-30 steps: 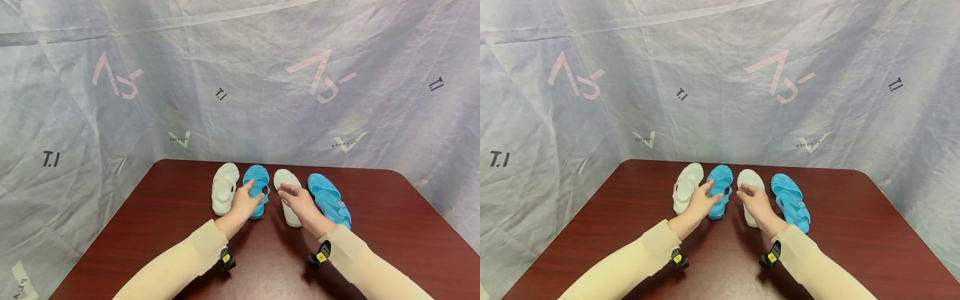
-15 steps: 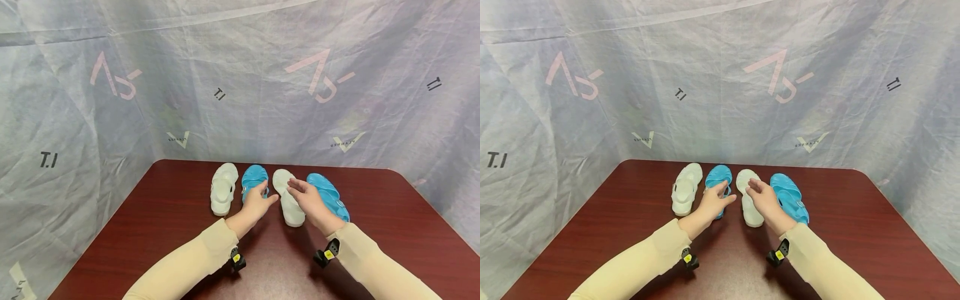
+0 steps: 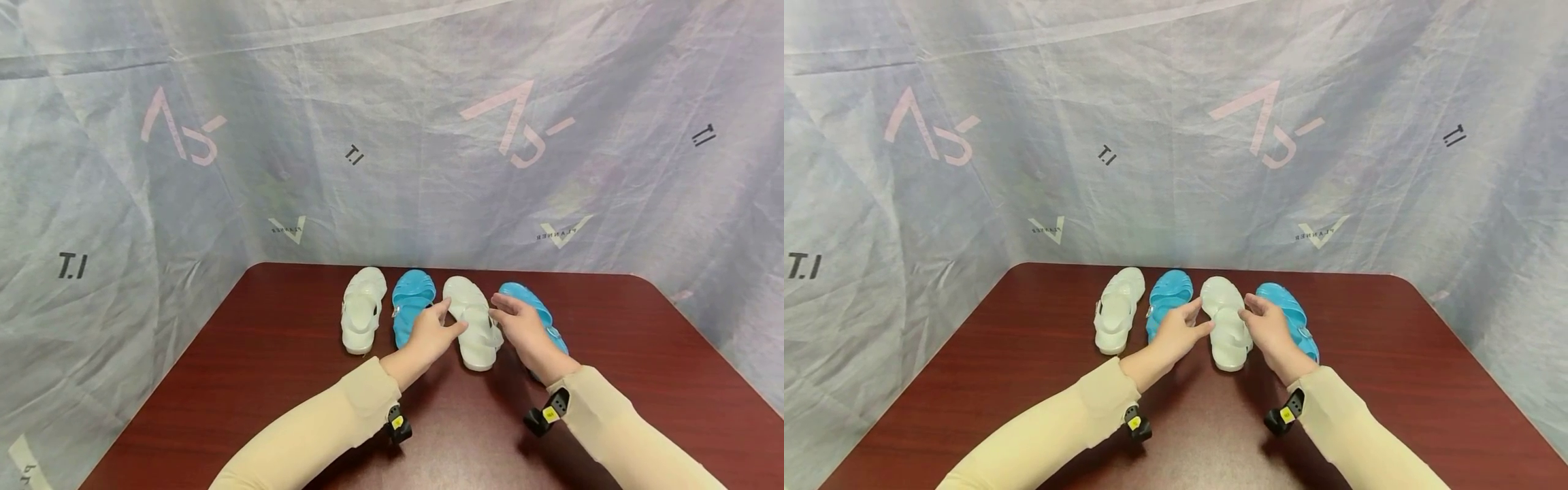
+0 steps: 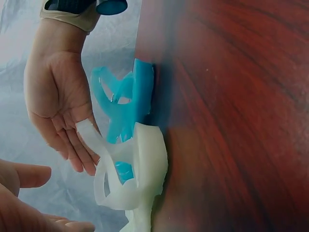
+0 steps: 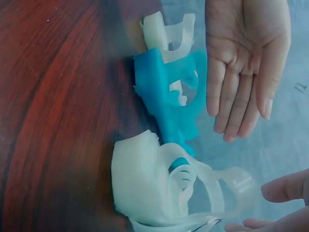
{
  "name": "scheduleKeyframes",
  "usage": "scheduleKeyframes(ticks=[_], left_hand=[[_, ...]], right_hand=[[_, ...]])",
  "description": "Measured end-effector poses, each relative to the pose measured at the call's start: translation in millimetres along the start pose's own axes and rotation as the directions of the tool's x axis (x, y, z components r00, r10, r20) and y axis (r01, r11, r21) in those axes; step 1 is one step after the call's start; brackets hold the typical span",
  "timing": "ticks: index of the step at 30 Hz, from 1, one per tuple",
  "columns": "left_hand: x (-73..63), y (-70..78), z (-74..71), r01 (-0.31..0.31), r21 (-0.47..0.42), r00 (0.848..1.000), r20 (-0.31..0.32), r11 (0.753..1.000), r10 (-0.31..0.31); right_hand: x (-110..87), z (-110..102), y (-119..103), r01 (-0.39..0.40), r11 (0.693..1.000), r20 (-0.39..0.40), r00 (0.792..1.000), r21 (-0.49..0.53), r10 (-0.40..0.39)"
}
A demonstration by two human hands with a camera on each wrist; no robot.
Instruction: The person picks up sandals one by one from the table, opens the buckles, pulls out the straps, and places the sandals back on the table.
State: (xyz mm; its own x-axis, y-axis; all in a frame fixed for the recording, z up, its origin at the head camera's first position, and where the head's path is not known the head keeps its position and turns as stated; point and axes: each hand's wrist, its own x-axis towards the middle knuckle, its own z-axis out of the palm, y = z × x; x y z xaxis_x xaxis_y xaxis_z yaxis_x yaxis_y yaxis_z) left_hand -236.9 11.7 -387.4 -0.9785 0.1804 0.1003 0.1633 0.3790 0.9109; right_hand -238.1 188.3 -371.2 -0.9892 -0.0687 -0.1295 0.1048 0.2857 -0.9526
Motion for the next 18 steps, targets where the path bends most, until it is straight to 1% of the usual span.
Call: scheduleKeyframes(ticks=[2, 6, 8, 12, 18], left_hand=[[0.9, 0.0, 2.6, 0.013, 0.013, 1.000, 0.012, 1.000, -0.013], [2.1, -0.8, 8.4, 0.060, 0.046, 0.998, 0.025, 0.997, -0.062], [2.4, -1.7, 11.6, 0.094, 0.030, 0.995, 0.036, 0.995, -0.095], [3.9, -5.7, 18.6, 0.123, -0.003, 0.991, 0.050, 0.992, -0.122], [5.8, -11.4, 27.0, 0.143, -0.002, 0.989, 0.044, 0.990, -0.143]], right_hand=[[0.4, -1, 2, -0.009, 1.000, -0.002, 1.000, -0.003, 0.009], [-0.3, -2, 6, -0.030, 1.000, 0.004, 1.000, -0.007, 0.030], [-0.8, -2, 8, -0.041, 0.999, 0.008, 0.999, 0.006, 0.041], [-1.4, -3, 12, -0.050, 0.998, 0.017, 0.999, 0.025, 0.049], [-1.6, -3, 18, -0.064, 0.997, 0.051, 0.997, 0.052, 0.061]])
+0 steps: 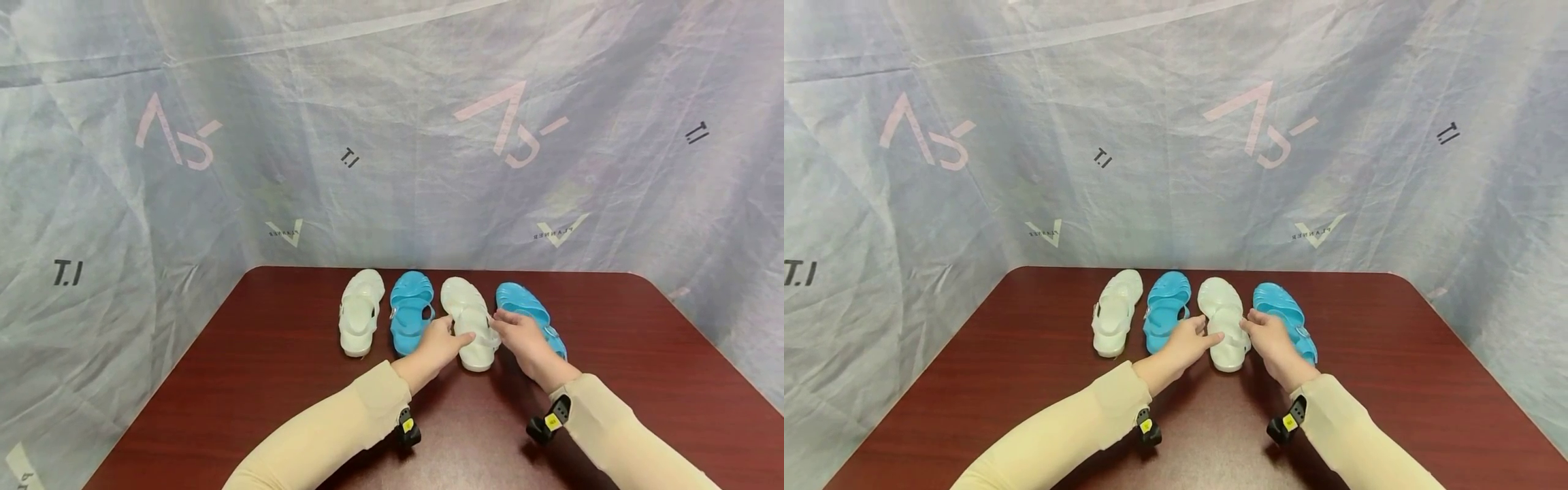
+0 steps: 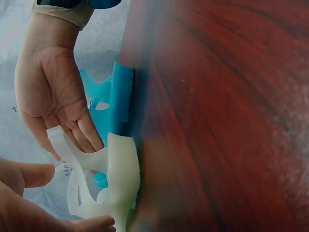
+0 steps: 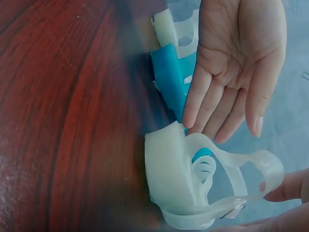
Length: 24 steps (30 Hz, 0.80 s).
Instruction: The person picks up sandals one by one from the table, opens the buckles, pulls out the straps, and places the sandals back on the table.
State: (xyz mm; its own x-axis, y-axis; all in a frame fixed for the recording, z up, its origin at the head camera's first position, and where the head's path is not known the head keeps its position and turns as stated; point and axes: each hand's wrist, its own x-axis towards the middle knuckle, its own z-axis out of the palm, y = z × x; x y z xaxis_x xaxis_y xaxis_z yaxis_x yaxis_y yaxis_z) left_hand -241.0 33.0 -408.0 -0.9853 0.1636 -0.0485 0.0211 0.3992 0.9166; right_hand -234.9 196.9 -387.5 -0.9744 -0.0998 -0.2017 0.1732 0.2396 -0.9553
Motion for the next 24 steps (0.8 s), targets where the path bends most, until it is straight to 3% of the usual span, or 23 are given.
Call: scheduleKeyframes(ticks=[6, 13, 24], left_hand=[[-0.7, -2.0, 3.8, 0.006, -0.007, 1.000, -0.009, 1.000, -0.006], [0.2, -5.1, 7.1, -0.027, -0.078, 1.000, 0.004, 0.997, 0.028], [0.8, -4.9, 9.7, 0.013, -0.142, 1.000, 0.006, 0.990, -0.012]], right_hand=[[-0.4, 2, 2, -0.013, 0.999, 0.013, 1.000, 0.040, 0.012], [1.5, 9, 6, -0.032, 0.997, -0.003, 0.999, 0.070, 0.033], [-0.7, 17, 8, -0.018, 0.997, -0.033, 0.999, 0.073, 0.020]])
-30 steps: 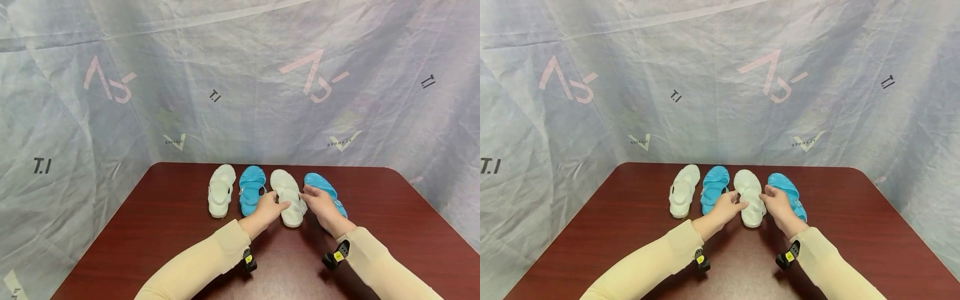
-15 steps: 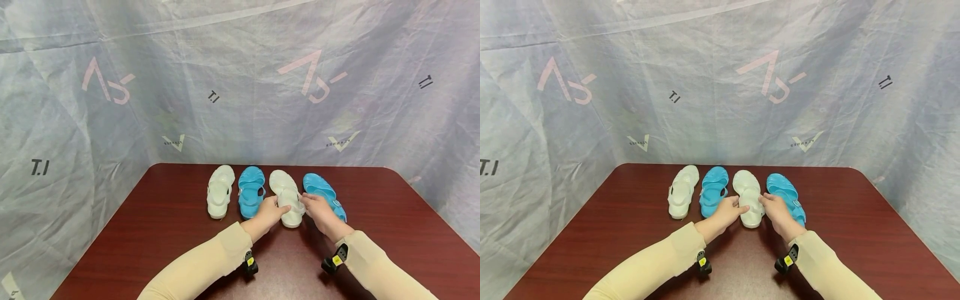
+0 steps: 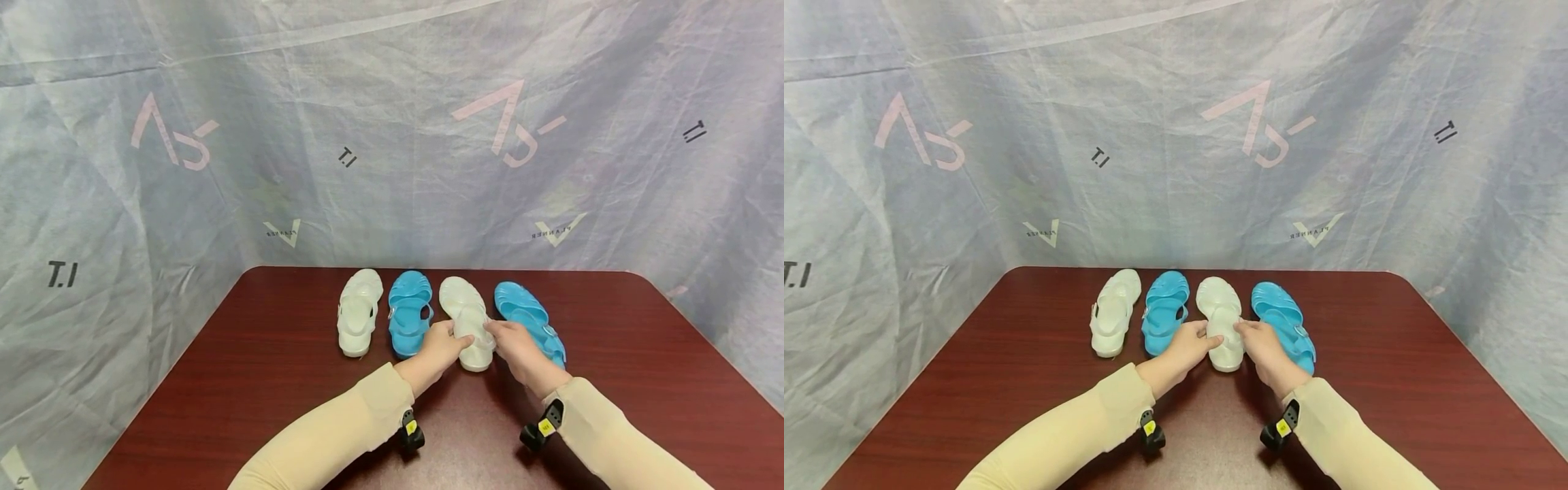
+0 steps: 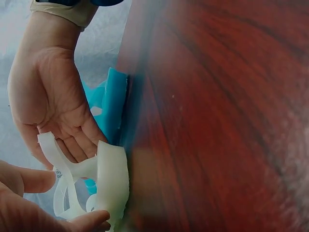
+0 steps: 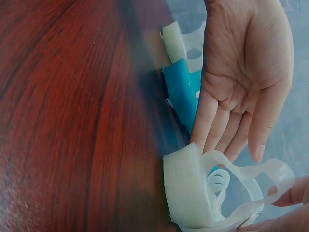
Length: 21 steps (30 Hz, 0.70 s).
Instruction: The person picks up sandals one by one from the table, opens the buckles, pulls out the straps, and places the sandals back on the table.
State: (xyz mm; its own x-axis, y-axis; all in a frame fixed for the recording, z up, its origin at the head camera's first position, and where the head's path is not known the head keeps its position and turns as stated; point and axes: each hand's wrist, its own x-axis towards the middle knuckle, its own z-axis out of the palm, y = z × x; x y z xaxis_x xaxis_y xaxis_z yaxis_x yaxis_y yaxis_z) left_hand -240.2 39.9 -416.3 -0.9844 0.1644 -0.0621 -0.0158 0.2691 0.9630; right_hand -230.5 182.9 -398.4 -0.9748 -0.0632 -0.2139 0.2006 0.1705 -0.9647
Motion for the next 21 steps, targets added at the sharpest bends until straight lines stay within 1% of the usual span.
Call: scheduleKeyframes(ticks=[3, 11, 21], left_hand=[[-1.0, 0.1, 0.3, 0.016, -0.014, 1.000, -0.003, 1.000, -0.016], [-5.7, -1.0, -0.8, 0.038, 0.020, 0.999, 0.001, 0.999, -0.038], [-12.3, 1.0, 0.5, 0.023, 0.075, 1.000, -0.009, 0.997, -0.023]], right_hand=[[-0.3, -1, 0, -0.010, 1.000, 0.009, 1.000, 0.010, 0.010], [-4.3, 0, -1, -0.030, 0.999, 0.029, 0.999, 0.026, 0.029], [-11.0, -1, 1, -0.023, 0.999, 0.054, 0.998, 0.026, 0.022]])
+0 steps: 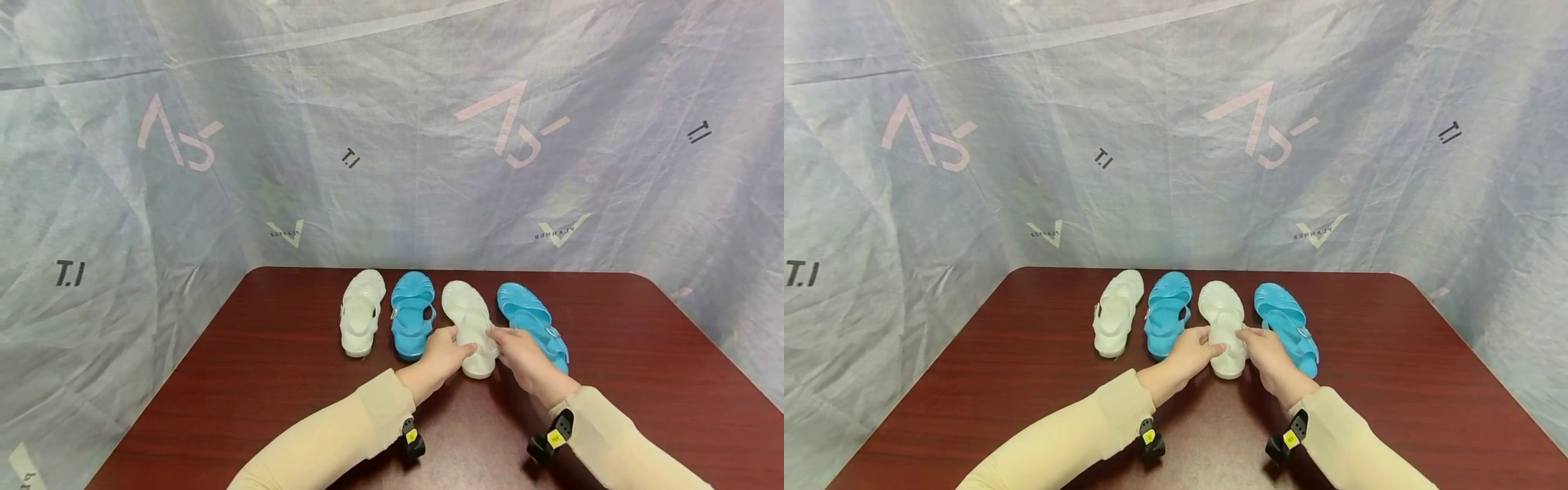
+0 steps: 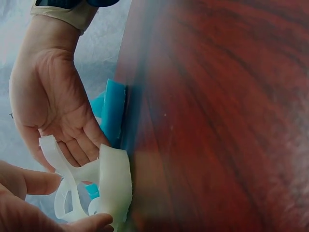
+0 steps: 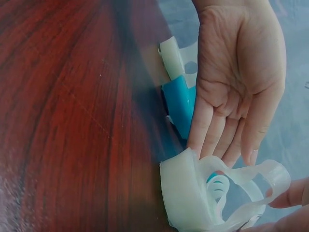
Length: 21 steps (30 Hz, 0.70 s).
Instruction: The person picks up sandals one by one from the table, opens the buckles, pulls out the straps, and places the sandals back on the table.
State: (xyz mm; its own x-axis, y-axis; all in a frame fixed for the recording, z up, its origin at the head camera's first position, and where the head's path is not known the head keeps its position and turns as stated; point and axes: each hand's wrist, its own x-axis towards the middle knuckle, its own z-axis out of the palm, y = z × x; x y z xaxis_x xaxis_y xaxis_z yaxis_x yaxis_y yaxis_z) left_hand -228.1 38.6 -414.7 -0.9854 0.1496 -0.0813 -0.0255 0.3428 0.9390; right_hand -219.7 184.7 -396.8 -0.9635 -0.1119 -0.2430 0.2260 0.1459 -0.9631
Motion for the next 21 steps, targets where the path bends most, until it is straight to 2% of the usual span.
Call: scheduleKeyframes(ticks=[8, 15, 21], left_hand=[[-6.6, 2.2, 0.7, -0.009, 0.019, 1.000, -0.002, 1.000, 0.009], [-9.7, 2.4, -0.7, -0.030, 0.079, 1.000, 0.004, 0.996, 0.029], [-13.4, 0.1, -2.0, -0.034, 0.073, 0.999, 0.020, 0.997, 0.033]], right_hand=[[-5.5, 0, 1, -0.008, 1.000, 0.003, 1.000, -0.007, 0.008], [-10.5, 2, 2, -0.012, 0.999, -0.011, 1.000, -0.032, 0.012], [-14.3, 6, 5, 0.003, 0.998, -0.029, 1.000, -0.056, -0.004]])
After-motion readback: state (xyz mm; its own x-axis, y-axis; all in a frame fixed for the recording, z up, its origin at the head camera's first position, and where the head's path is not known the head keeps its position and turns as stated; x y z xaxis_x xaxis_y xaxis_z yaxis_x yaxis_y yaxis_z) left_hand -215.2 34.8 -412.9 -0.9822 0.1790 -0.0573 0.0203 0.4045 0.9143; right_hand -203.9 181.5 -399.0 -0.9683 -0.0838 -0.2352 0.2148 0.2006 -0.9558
